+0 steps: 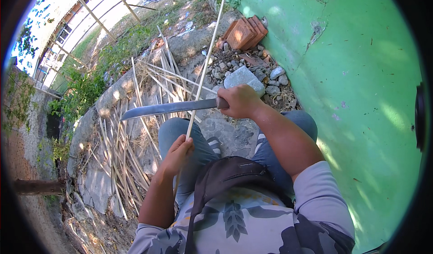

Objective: The person scrapes and trims bamboo strips using a large knife.

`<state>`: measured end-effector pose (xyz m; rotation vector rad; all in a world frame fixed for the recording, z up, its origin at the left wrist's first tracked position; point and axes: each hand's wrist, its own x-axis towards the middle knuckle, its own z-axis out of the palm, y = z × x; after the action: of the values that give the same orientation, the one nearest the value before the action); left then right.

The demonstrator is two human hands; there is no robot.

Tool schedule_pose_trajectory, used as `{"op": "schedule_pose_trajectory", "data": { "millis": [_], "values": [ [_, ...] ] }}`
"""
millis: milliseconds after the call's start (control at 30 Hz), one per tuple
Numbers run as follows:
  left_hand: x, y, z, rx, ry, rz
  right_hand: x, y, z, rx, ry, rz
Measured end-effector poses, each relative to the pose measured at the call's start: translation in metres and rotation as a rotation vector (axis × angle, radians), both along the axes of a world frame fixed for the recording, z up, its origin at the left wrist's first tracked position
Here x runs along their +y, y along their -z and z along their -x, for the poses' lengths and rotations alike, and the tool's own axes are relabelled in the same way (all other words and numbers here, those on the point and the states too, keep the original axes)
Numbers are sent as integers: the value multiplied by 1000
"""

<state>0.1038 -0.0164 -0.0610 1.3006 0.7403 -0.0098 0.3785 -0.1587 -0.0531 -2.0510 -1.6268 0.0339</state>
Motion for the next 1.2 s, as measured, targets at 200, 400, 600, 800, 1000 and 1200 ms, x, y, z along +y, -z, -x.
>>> {"op": "schedule_pose_trajectory", "data": {
  "millis": [200, 400, 600, 800, 1000, 1200],
  "values": [
    [-23, 2, -11, 25, 160, -638, -5, 3, -11, 38, 83, 158],
    [-26, -3, -16, 135, 154, -731, 0, -8, 10, 19, 50, 253],
    [-28, -1, -20, 161, 196, -747, 1, 9, -2, 85, 46, 442],
    [-24, 8, -15, 173, 158, -730, 8, 0, 18, 104, 41, 422],
    [-22, 10, -22, 164, 171, -755, 8, 16, -6, 120, 99, 464],
    [-22, 11, -15, 178, 166, -762, 11, 9, 14, 63, 49, 404]
  ]
}}
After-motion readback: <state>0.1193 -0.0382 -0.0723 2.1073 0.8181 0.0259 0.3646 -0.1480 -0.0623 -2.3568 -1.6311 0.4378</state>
